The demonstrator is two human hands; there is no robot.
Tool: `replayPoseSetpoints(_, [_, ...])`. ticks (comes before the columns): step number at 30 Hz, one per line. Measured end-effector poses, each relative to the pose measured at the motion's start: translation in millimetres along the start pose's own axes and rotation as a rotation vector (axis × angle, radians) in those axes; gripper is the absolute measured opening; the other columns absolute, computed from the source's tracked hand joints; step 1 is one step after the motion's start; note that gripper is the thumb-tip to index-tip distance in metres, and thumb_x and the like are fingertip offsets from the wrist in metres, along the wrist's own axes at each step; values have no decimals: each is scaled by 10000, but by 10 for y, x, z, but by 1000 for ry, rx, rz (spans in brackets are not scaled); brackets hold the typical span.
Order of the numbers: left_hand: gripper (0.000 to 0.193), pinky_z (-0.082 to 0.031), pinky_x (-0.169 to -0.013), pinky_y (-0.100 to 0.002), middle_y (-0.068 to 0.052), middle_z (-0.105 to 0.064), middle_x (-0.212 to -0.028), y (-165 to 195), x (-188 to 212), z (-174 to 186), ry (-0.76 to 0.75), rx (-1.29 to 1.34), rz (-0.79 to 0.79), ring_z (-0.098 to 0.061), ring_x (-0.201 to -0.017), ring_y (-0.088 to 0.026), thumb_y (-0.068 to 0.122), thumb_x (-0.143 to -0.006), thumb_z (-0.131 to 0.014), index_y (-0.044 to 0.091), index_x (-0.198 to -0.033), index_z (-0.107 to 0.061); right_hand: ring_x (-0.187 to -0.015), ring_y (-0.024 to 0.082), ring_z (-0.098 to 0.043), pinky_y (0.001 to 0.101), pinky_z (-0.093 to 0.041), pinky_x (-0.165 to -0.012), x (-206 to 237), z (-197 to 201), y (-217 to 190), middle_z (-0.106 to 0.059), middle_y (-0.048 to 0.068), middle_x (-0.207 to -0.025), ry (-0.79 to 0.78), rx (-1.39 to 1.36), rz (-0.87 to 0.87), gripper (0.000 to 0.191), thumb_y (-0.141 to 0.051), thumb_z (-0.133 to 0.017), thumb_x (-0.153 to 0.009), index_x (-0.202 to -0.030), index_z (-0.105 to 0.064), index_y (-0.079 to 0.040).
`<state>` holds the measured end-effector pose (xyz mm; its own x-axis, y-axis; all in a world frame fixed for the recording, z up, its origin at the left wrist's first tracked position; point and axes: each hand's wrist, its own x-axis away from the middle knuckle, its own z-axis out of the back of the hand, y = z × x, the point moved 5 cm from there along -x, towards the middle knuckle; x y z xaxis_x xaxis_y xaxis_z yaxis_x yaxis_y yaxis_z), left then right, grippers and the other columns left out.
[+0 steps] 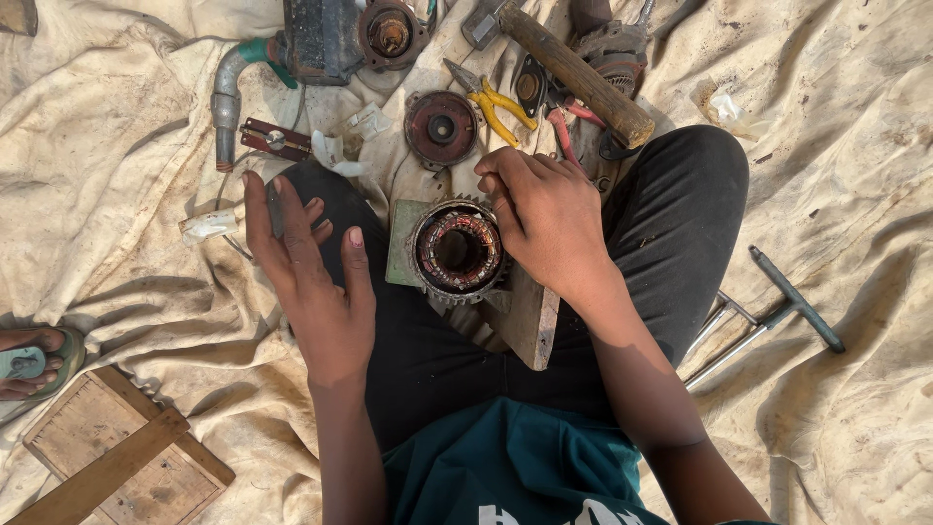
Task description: The person sits on a cloth and works on a disassembled electric motor. They use pliers to pull and adjust copper windings inside the stator, then use a screwdriver to further manipulate the coils.
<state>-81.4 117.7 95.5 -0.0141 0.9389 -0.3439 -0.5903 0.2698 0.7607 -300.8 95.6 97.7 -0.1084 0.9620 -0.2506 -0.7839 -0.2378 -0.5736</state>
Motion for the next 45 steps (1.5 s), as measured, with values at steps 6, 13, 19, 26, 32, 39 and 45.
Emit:
replayPoseSetpoints(6, [257,-475,-1049,-442,-26,-628,-1327,78,67,-443,-333,-309,-230,-567,-1240,-258,164,-978,-703,121,-1227,-748,-920,249,-729,424,-549,-800,3,-15,32,-740,23,-926,-14,-8,-19,285,55,-635,-854,-1106,-612,-75])
replayPoseSetpoints(13, [187,-446,-1001,-409,-24,-679,-1149,-14,-124,-835,-494,-241,-398,-599,-1109,-229,159,-905,-749,118,-1085,-776,-903,252,-713,429,-504,-787,39,-14,81,-734,18,-926,37,87,-43,333,98,-625,-819,-1100,-620,-83])
replayPoseSetpoints(19, [86,-464,-1056,-399,31,-666,-1131,-109,-172,-941,-536,-7,-291,-613,-1136,-187,189,-933,-768,125,-991,-759,-893,294,-706,438,-493,-764,109,12,201,-730,45,-946,73,131,-141,266,82,-622,-858,-1072,-612,-76])
replayPoseSetpoints(26, [292,-381,-1133,-403,-90,-623,-1331,-530,-191,-793,-277,345,123,-542,-1294,-240,299,-1007,-671,61,-1172,-630,-877,371,-696,493,-528,-717,177,43,367,-715,126,-938,61,85,-304,178,52,-618,-893,-1042,-597,-44])
replayPoseSetpoints(32, [383,-332,-1189,-398,-96,-636,-1286,-827,-19,-1184,-580,761,423,-531,-1303,-199,400,-1069,-492,45,-1116,-628,-888,243,-752,374,-568,-776,197,117,608,-685,133,-966,99,-278,-371,83,-68,-564,-1045,-1091,-603,-11])
replayPoseSetpoints(39, [441,-302,-1204,-403,-117,-687,-1181,-986,-53,-1165,-584,724,403,-573,-1254,-213,413,-1052,-439,20,-1073,-637,-1088,349,-712,442,-531,-938,-112,-496,1677,-741,244,-1164,-456,104,-803,389,-352,-502,-1136,-1208,-699,-24])
replayPoseSetpoints(45, [456,-291,-1217,-398,-131,-688,-1201,-943,-51,-1186,-595,747,361,-570,-1264,-210,427,-1053,-422,19,-1077,-624,-1353,395,-547,576,-557,-936,-354,-765,1585,-456,199,-1495,-97,889,-546,522,-331,-617,-943,-1402,-531,-97])
